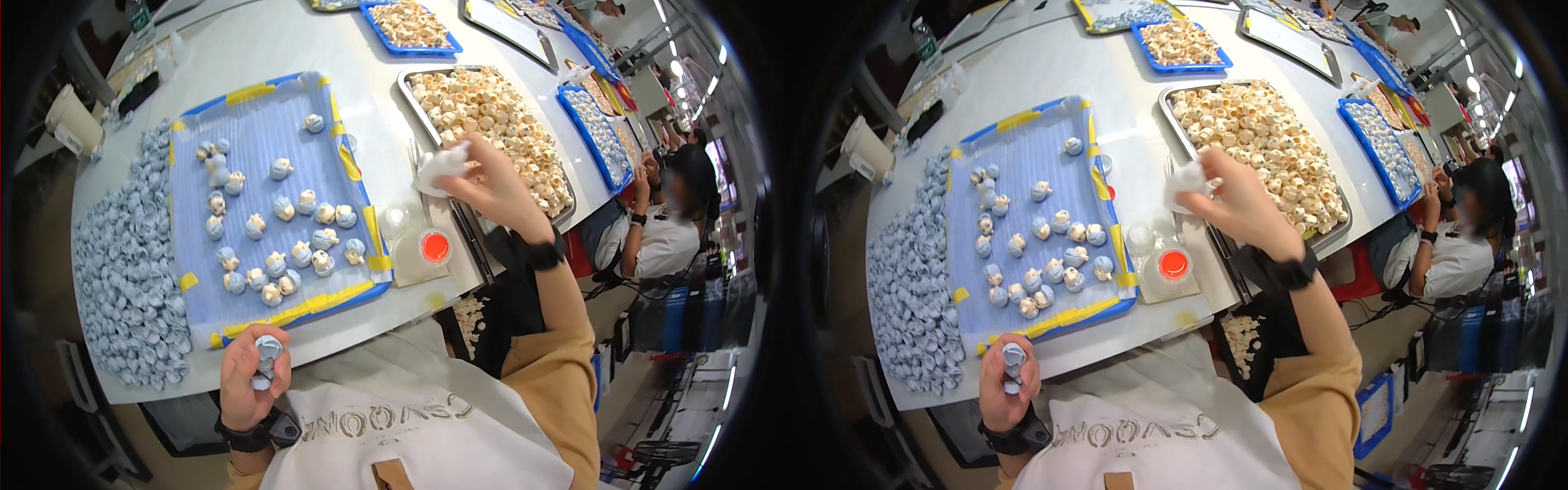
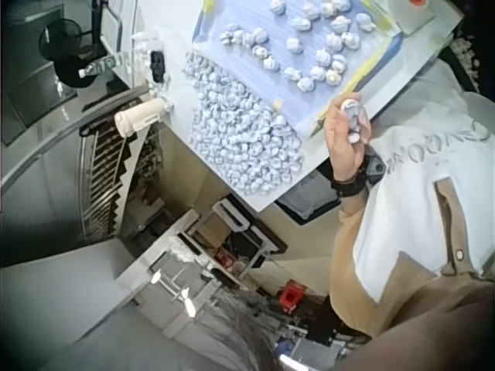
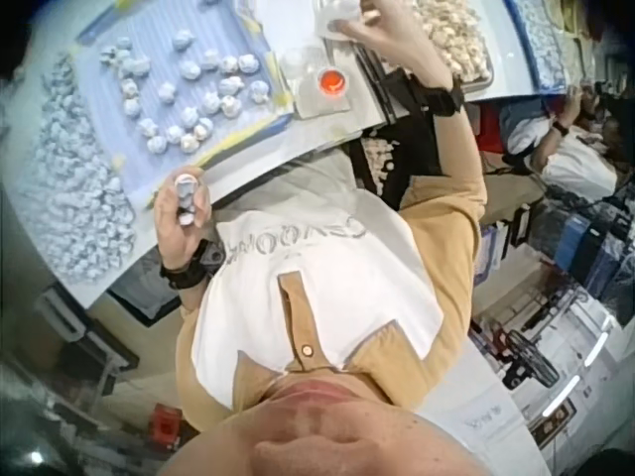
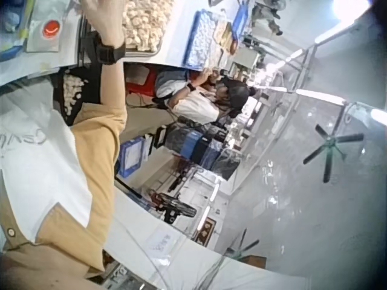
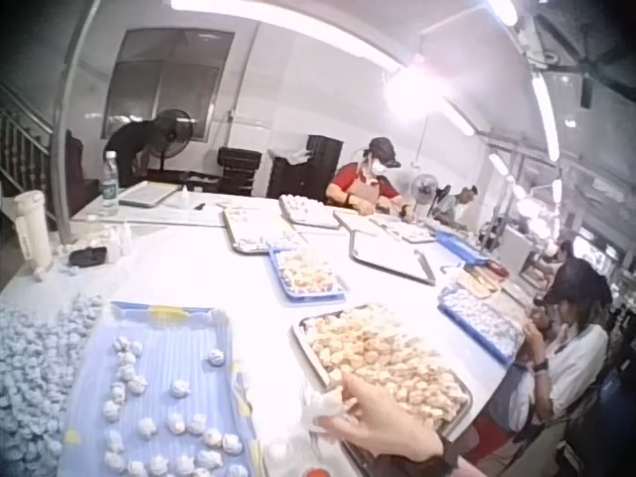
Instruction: The person assembles small doll figures by attaching light blue hair pieces to beige head bodies. They repeatedly pick up a hair piece and a head, apply glue from a bottle to the head, and press the hair piece onto it. The completed figures are placed on a blue tray on the table.
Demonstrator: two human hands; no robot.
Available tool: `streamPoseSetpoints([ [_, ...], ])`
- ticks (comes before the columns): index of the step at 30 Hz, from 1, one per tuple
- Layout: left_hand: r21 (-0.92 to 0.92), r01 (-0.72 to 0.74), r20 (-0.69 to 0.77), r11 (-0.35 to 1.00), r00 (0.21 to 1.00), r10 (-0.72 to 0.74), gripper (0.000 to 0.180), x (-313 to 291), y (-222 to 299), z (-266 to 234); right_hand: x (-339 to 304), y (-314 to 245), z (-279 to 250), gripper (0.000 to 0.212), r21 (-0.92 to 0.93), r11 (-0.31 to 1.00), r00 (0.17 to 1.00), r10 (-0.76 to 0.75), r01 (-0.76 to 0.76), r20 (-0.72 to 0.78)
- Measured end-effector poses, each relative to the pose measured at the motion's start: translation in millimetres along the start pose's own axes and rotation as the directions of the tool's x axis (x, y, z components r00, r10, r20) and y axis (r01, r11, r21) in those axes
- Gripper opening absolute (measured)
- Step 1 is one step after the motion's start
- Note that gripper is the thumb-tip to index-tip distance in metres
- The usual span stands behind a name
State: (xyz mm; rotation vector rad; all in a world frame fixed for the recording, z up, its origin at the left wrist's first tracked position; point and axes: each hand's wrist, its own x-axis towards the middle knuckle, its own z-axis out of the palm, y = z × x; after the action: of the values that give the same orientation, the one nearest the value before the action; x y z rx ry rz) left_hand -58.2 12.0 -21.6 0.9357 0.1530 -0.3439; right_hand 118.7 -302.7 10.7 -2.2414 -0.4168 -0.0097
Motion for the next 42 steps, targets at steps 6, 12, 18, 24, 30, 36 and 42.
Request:
streamPoseSetpoints([
  [6, -0.037, -0.033, -0.002, 0.999, 0.999, 0.033, 0.042, -0.8, -2.6, -2.5, 43.7, 0.1, 21.4, 0.038, -0.378, 0.918, 0.984, -0.059, 0.119, 0.167],
  [12, -0.003, -0.047, 0.051, 0.999, 0.998, 0.047, 0.036, -5.7, 0.4, -5.6, -5.2, -13.7, -28.2, 0.037, -0.225, 0.973, 0.993, 0.021, -0.048, -0.12],
  [18, 0.052, 0.067, 0.145, 0.996, 0.987, -0.074, 0.036, 1.2, -3.4, 1.6, -86.0, 56.9, -82.7, 0.025, -0.654, 0.623, 0.883, 0.442, -0.429, -0.157],
  [24, 0.125, 0.062, 0.158, 0.99, 0.984, -0.081, 0.041, -0.2, -2.2, 0.5, -89.3, 62.0, -57.7, 0.034, -0.636, 0.696, 0.934, 0.153, -0.334, -0.323],
  [30, 0.116, 0.037, 0.121, 0.993, 0.991, -0.051, 0.042, 1.8, -4.7, 6.1, -70.8, 54.6, -43.3, 0.04, -0.576, 0.803, 0.971, 0.013, -0.154, -0.241],
  [36, 0.169, 0.091, 0.111, 0.982, 0.988, -0.11, 0.037, -1.2, -4.3, -1.0, -82.0, 59.0, -44.4, 0.027, -0.412, 0.883, 0.96, 0.127, -0.223, -0.248],
  [42, 0.221, 0.154, 0.111, 0.963, 0.977, -0.181, 0.03, 0.2, 0.8, 7.3, -90.1, 65.4, -48.6, 0.015, -0.4, 0.906, 0.905, -0.052, -0.135, -0.423],
])
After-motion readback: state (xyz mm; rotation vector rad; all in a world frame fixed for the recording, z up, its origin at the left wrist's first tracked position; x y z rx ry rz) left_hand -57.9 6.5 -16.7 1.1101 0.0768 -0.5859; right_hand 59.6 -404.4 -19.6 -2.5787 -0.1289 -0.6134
